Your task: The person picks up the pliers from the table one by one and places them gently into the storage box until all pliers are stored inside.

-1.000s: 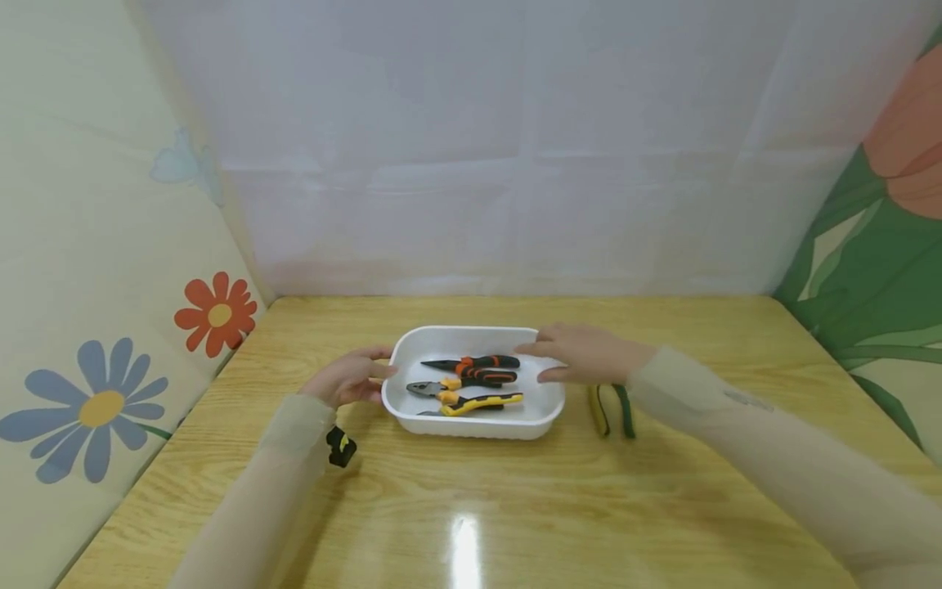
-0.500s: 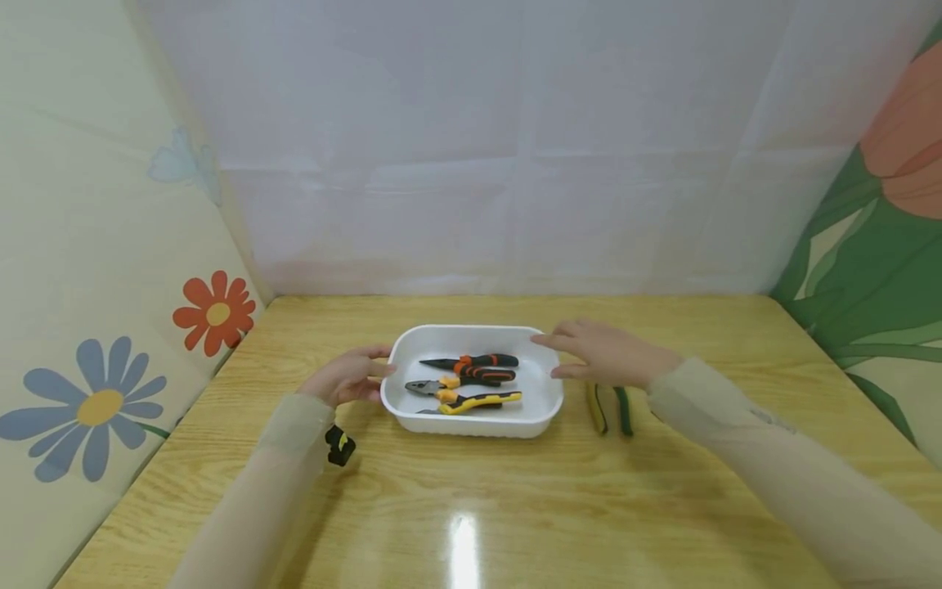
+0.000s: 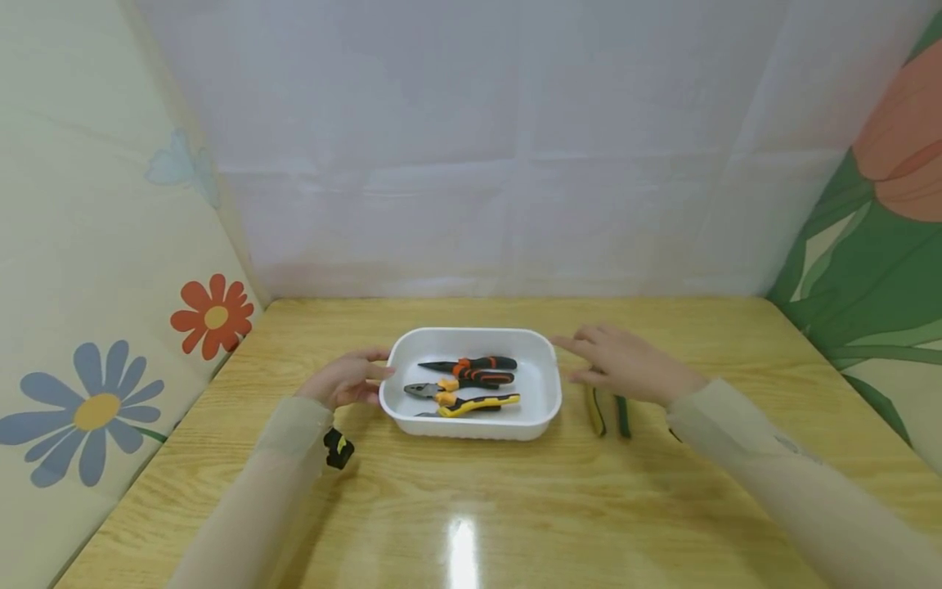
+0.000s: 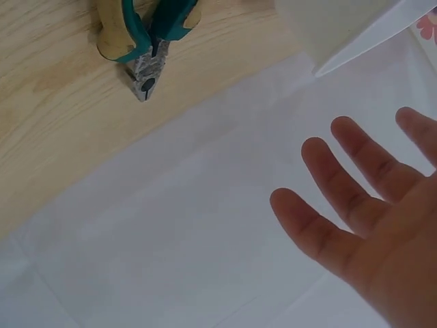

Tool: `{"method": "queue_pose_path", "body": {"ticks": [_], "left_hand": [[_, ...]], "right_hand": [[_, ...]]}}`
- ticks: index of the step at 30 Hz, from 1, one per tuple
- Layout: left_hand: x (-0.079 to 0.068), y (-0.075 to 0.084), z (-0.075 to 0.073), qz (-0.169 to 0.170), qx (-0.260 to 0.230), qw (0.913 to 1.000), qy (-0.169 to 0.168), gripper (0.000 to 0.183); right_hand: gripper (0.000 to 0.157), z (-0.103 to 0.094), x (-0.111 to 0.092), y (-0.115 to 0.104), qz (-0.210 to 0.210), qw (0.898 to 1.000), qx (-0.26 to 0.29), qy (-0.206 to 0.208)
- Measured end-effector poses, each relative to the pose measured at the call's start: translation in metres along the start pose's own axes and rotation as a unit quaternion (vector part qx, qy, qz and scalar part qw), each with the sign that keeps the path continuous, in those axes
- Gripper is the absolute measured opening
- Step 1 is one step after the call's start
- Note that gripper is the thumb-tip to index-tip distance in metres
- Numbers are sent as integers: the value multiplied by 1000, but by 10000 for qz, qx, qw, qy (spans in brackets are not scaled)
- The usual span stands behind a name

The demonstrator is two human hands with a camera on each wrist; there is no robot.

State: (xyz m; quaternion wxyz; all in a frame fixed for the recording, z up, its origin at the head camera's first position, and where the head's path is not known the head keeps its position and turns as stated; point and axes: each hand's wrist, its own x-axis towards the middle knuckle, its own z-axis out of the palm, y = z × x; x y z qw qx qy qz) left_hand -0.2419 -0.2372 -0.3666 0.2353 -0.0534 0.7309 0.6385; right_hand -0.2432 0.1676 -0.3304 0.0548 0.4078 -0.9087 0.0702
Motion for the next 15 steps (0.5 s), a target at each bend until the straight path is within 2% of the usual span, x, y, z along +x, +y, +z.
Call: {"method": "queue_pose_path", "body": {"ticks": [15], "left_hand": [[0,-1,0,2,-107,9999,-95,56]], "right_hand": [[59,6,-23,-2,709,9970,-267,162]]}}
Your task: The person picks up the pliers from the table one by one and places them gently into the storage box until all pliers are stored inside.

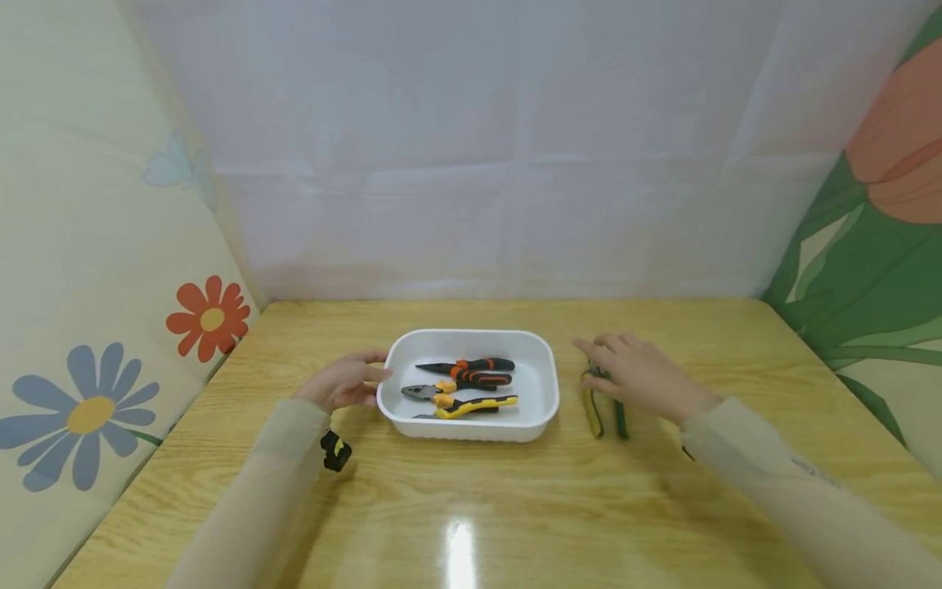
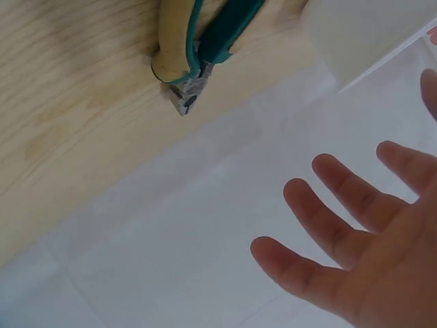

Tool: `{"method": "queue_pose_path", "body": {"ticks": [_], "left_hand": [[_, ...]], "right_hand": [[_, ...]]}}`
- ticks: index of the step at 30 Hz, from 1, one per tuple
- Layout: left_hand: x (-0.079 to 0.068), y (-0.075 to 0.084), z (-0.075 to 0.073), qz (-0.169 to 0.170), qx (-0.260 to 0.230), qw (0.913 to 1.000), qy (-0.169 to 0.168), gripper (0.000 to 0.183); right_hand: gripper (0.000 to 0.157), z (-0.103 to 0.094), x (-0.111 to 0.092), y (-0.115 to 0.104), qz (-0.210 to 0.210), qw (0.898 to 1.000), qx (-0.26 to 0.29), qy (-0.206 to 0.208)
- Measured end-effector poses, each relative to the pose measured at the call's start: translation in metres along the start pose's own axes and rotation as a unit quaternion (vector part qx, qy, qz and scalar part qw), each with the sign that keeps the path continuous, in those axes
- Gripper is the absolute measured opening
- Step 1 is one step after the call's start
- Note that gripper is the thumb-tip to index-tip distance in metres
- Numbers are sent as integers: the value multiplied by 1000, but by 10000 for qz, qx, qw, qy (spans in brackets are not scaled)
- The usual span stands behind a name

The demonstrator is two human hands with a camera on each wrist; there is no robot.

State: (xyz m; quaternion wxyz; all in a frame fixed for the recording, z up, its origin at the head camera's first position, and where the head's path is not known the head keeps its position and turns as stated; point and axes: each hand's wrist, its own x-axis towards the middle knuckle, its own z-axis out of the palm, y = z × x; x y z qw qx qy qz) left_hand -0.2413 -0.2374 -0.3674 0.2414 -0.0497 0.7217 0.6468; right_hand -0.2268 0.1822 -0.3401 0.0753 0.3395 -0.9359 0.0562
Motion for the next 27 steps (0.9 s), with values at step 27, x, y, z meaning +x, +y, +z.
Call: {"method": "queue_pose_path", "body": {"ticks": [27], "left_hand": [[1,1,-1,-77,-144,9999,-40,57]], "right_hand": [[63,34,-16,-1,976,9923,85,759]]}}
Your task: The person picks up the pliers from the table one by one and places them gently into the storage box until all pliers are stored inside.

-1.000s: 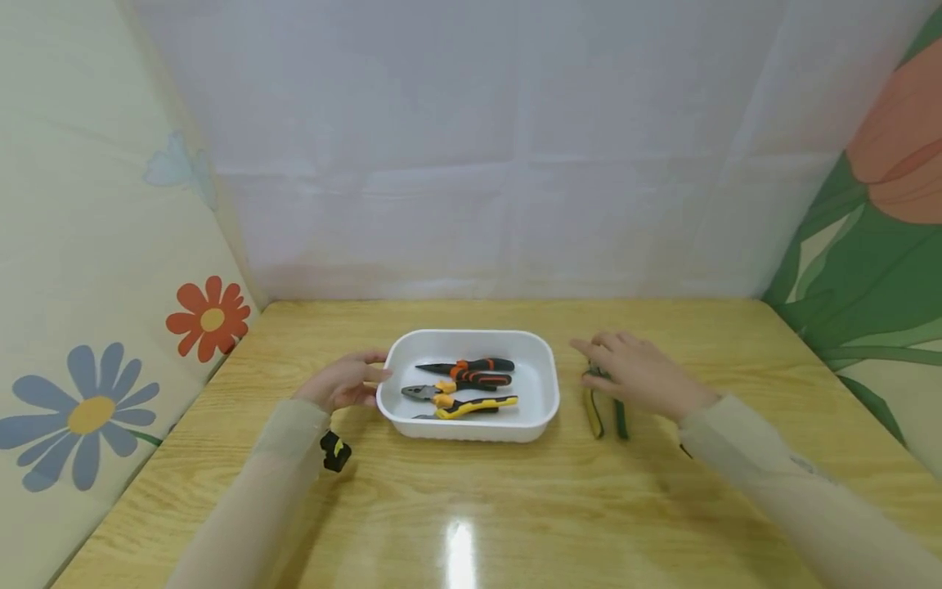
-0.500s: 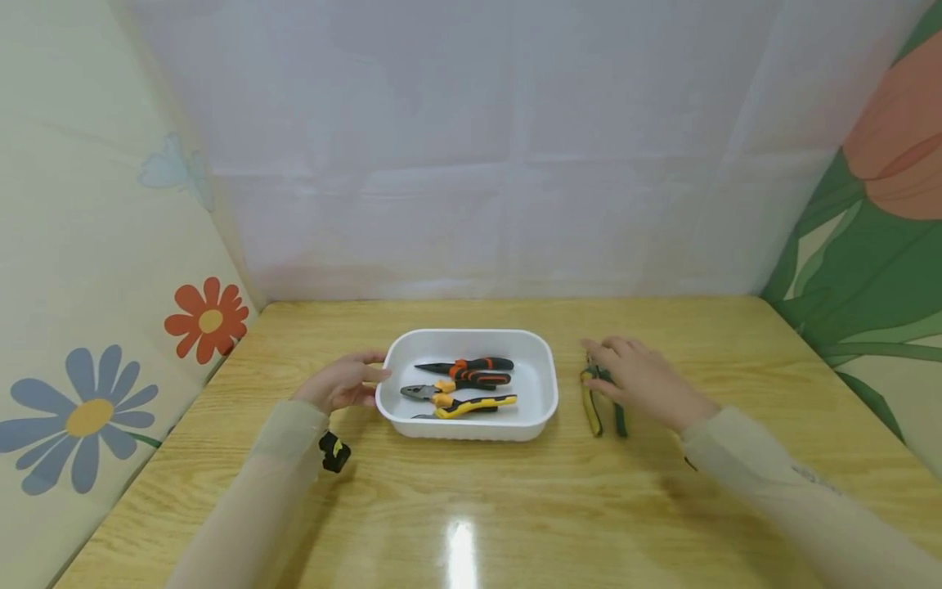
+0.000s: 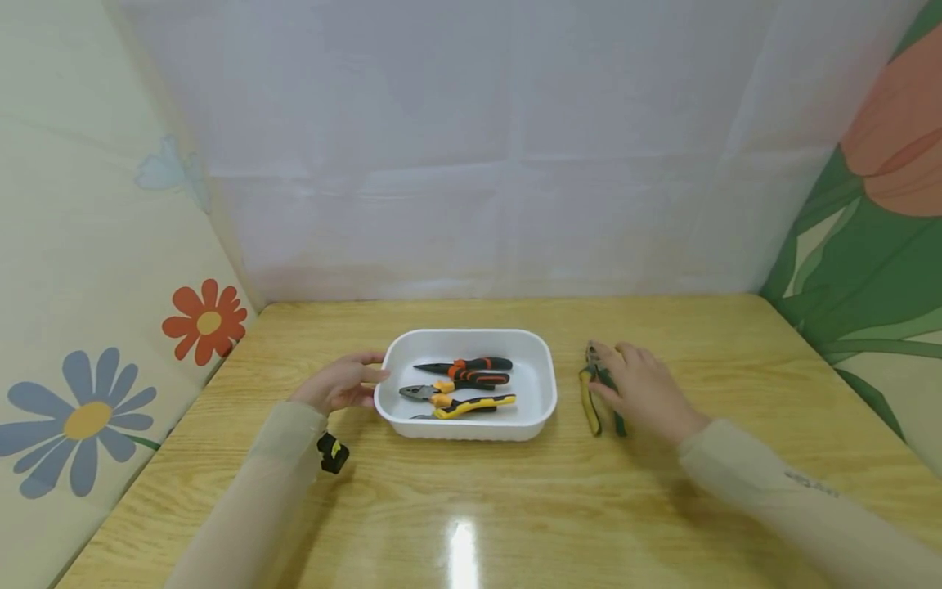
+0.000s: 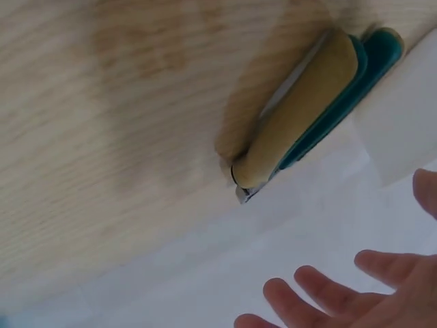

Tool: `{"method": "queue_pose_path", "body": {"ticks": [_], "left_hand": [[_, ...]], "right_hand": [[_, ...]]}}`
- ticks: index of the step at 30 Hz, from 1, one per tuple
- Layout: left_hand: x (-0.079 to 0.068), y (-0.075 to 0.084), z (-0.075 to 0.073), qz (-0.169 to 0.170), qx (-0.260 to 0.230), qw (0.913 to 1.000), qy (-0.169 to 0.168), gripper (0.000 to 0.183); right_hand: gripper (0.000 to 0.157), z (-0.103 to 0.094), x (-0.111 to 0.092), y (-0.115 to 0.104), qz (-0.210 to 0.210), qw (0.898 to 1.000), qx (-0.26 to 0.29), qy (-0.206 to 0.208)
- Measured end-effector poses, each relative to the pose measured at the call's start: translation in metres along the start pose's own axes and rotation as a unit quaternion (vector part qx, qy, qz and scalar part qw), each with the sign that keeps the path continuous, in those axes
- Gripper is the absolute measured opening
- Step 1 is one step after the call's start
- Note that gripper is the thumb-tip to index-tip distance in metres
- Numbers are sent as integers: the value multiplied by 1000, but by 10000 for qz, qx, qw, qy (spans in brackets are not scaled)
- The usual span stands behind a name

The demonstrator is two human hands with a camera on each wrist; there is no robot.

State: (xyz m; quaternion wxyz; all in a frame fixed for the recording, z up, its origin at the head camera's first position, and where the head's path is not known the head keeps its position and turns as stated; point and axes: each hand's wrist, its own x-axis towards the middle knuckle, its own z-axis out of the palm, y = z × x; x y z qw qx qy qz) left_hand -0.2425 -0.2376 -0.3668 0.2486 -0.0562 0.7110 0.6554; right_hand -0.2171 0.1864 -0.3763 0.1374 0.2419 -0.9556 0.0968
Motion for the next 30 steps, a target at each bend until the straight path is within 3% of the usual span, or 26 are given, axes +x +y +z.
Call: {"method": "queue_pose_path", "body": {"ticks": [7,17,30], "left_hand": [[0,0,-1,-36,62,10000,60,56],[-1,0,-1,-15,99,9999,113,55],[-1,-1,-1,52,146,9998,87,55]], "right_hand": [[65,6,-2,-5,397,9991,-31,-120],[70,13,-5,-11,789,9953,412,-384],[76,19,-5,-17,1075,9918,391,-563]]}}
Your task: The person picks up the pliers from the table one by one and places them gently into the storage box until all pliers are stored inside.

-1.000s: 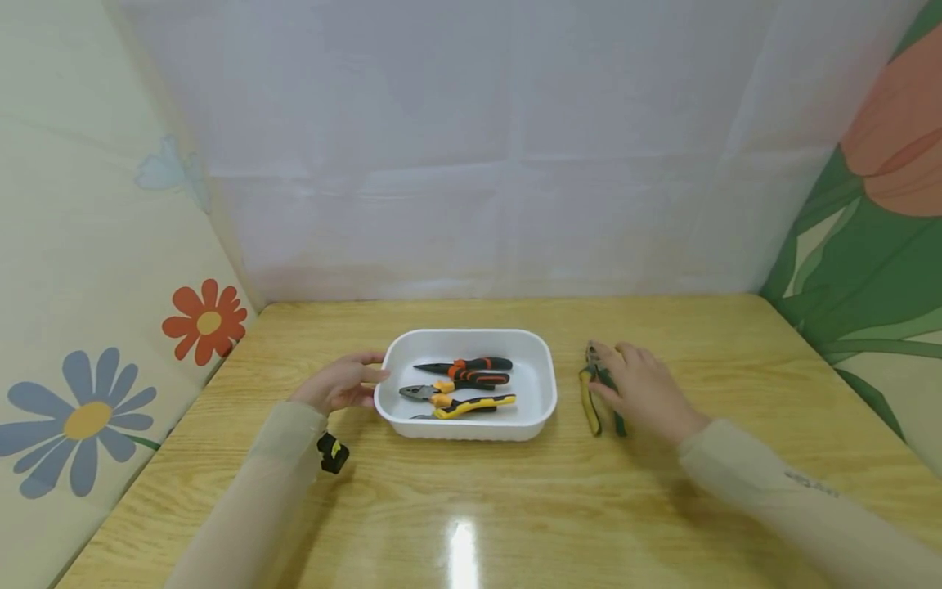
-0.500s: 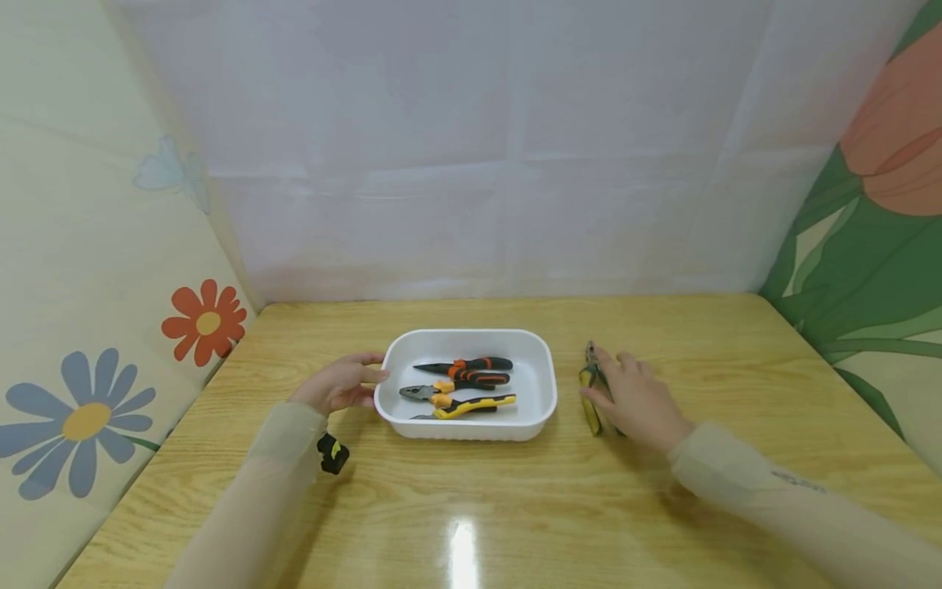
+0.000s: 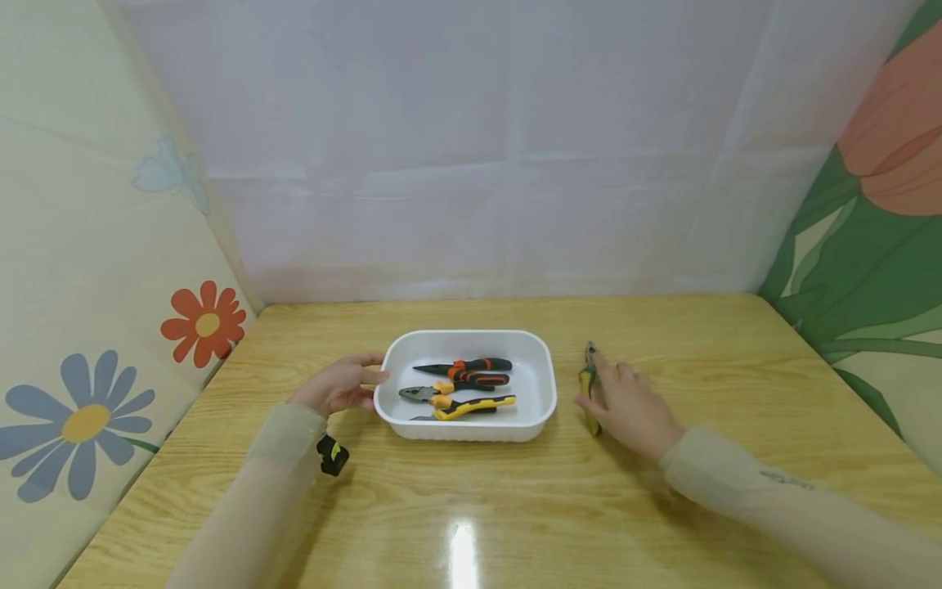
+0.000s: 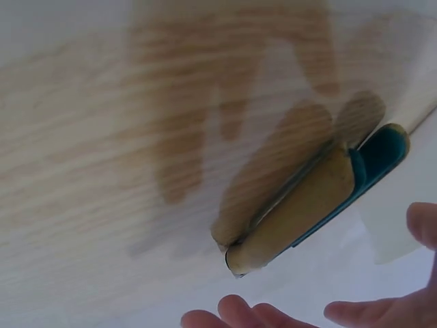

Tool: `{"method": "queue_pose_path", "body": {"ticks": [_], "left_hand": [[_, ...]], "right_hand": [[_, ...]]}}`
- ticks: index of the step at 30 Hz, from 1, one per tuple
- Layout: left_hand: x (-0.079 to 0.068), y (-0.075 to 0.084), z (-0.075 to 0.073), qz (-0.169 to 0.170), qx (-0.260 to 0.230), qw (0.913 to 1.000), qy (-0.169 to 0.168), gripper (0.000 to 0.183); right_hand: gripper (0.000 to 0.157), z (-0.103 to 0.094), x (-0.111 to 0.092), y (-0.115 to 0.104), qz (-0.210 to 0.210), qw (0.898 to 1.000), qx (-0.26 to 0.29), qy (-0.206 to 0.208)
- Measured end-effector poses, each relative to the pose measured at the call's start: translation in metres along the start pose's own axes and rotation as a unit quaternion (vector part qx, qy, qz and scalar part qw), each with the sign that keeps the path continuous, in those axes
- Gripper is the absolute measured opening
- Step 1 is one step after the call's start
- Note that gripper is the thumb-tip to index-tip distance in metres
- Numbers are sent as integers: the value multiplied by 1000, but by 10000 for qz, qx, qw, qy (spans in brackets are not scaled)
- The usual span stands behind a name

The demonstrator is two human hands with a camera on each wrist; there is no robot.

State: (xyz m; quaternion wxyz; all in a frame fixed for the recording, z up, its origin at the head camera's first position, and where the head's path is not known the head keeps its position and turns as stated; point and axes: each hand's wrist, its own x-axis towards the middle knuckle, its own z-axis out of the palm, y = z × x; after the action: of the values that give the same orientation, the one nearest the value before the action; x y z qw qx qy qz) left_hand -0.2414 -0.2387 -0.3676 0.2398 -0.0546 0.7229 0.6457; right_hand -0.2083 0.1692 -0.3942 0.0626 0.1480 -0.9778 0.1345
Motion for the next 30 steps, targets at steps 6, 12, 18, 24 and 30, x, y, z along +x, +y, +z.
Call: {"method": "queue_pose_path", "body": {"ticks": [6,12,18,24,30], "left_hand": [[1,0,-1,-42,-1,10000,21,55],[1,1,0,-141,-3,9999,67,56],[0,1,1,-109,-43,9999,57,55],[1,2,1,-134,-47,9998,102,56],[0,2,1,-140,-47,9998,100,55]], "right_hand": [[78,4,0,-1,16,9999,-134,-37],[76,8,0,-1,-20,9997,-254,-59],[75,13,1,1,38,9992,-272,-273],[75,12,3,1,224,9973,-181,-676],[74,13,4,0,284,9956,-173,-880]]}}
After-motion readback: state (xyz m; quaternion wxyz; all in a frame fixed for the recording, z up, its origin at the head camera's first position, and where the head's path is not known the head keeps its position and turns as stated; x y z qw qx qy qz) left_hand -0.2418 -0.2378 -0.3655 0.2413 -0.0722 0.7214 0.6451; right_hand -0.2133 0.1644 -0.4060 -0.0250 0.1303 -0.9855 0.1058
